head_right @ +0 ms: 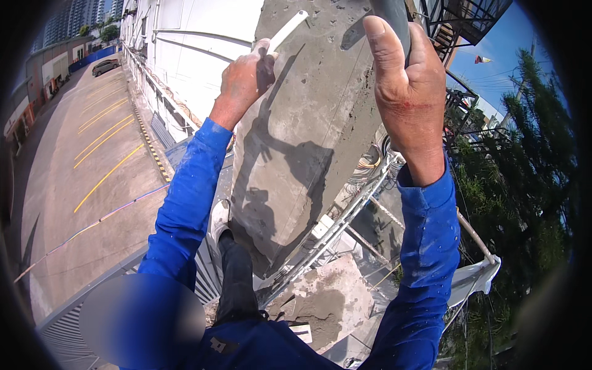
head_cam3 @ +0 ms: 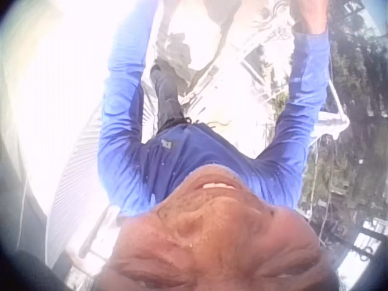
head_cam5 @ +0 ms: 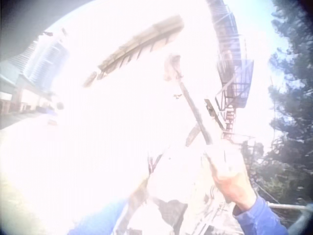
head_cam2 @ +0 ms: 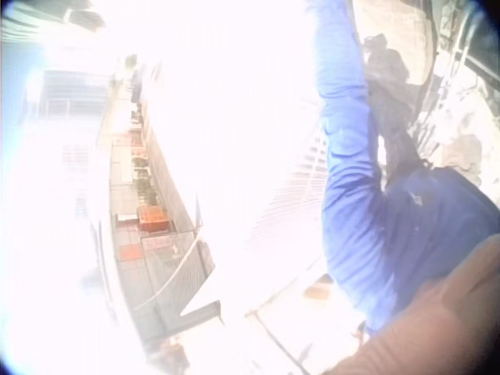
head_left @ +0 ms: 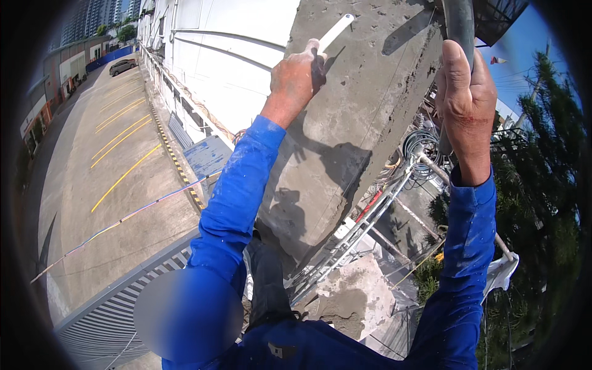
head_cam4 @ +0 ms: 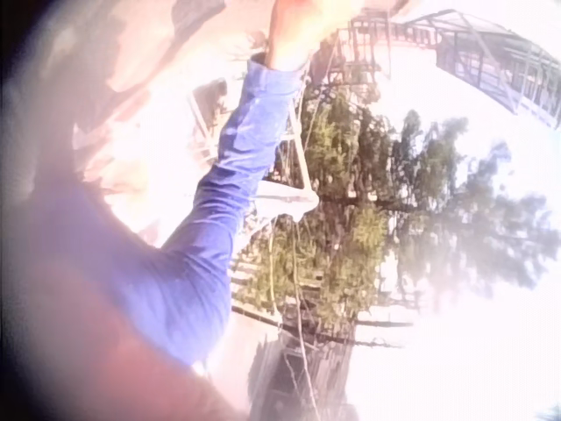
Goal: The person uses a hammer and chisel to chip away at a concrete surface on a building exterior. The person repeatedly strikes the chisel with the hammer to remove material from the concrete.
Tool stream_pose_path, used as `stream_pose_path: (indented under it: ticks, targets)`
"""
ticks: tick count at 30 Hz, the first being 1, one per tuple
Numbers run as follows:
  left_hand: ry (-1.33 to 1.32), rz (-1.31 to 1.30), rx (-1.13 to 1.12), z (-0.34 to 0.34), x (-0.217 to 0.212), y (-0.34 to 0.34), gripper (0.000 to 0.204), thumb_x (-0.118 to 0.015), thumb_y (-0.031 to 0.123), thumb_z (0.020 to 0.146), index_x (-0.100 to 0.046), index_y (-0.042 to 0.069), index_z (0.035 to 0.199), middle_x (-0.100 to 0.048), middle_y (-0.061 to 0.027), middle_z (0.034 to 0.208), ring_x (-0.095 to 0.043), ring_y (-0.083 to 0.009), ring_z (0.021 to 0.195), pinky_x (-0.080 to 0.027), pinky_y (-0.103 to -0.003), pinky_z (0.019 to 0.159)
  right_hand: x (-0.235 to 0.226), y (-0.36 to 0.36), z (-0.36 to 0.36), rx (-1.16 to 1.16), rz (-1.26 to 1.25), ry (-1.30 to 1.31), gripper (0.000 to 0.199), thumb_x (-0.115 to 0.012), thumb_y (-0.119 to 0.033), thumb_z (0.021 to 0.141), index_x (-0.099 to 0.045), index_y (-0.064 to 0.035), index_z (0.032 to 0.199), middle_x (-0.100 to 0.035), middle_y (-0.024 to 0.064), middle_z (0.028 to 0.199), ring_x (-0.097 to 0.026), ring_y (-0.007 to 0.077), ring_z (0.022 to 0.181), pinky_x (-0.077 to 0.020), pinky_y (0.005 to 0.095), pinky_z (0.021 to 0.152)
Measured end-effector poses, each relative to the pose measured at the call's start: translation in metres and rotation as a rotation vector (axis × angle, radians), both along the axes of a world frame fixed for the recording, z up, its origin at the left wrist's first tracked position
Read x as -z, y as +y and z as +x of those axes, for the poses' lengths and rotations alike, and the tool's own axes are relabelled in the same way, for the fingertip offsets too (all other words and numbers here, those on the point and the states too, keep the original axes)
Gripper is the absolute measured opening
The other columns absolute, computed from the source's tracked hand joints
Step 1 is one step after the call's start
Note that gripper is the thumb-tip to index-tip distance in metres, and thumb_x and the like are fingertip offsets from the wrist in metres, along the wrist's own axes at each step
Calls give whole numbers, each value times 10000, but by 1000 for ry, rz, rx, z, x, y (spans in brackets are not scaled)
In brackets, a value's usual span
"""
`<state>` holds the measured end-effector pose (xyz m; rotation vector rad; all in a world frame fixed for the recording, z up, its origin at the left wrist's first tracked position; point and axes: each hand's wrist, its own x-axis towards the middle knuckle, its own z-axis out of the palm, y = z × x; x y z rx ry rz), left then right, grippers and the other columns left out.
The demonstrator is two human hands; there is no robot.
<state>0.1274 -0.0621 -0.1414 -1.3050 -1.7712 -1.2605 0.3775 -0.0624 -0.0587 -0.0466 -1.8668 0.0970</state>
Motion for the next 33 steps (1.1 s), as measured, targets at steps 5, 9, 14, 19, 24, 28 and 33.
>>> stream_pose_path:
  ticks: [5,9,14,19,24,28,33]
  targets:
    - [-72,-47,0,-2,7,27,327,-487,265,959,-490,78,1227,-665,-221,770,-659,-420,755,-508,-532,671,-6,21,-22,68,258,128,423,-554,-417,973,-577,0,912,-580,111,688,-581,202,614,-474,325,588]
    - [-19,7,1,-6,-7,29,273,-505,267,945,-560,66,1121,-667,-211,770,-666,-405,767,-516,-527,675,15,94,-6,509,-124,-505,558,-513,-536,955,-566,2,815,-515,151,638,-539,219,621,-453,381,605]
    - [63,77,-65,-41,0,12,279,-480,295,953,-618,56,994,-662,-197,745,-666,-378,751,-523,-501,676,-3,6,-30,74,-45,-164,438,-521,-499,972,-518,-79,846,-395,-48,598,-379,26,489,-312,207,455]
    - [-28,25,-111,-44,2,38,282,-471,294,971,-517,49,1102,-665,-217,756,-666,-422,749,-525,-523,667,-39,2,-61,-214,301,149,450,-492,-489,987,-534,-56,869,-483,-3,621,-456,70,505,-379,235,460]
    - [-32,16,-60,-46,-2,44,261,-473,282,962,-525,63,1094,-668,-225,798,-662,-423,779,-521,-528,682,21,93,-55,450,-215,-460,585,-507,-553,951,-583,17,841,-532,144,640,-569,229,643,-468,383,611]
    - [-13,-14,-86,-59,-13,30,282,-468,284,962,-528,52,1109,-671,-234,827,-661,-421,820,-511,-539,729,7,66,-61,256,-200,-297,482,-536,-521,955,-539,-51,847,-444,-23,580,-431,66,459,-352,234,422]
    - [-48,10,-131,-84,-20,35,312,-468,290,961,-528,31,1124,-668,-248,840,-659,-430,833,-513,-532,750,-43,-2,-87,-179,184,135,382,-524,-401,990,-555,-33,897,-472,-5,583,-468,76,462,-383,244,428]
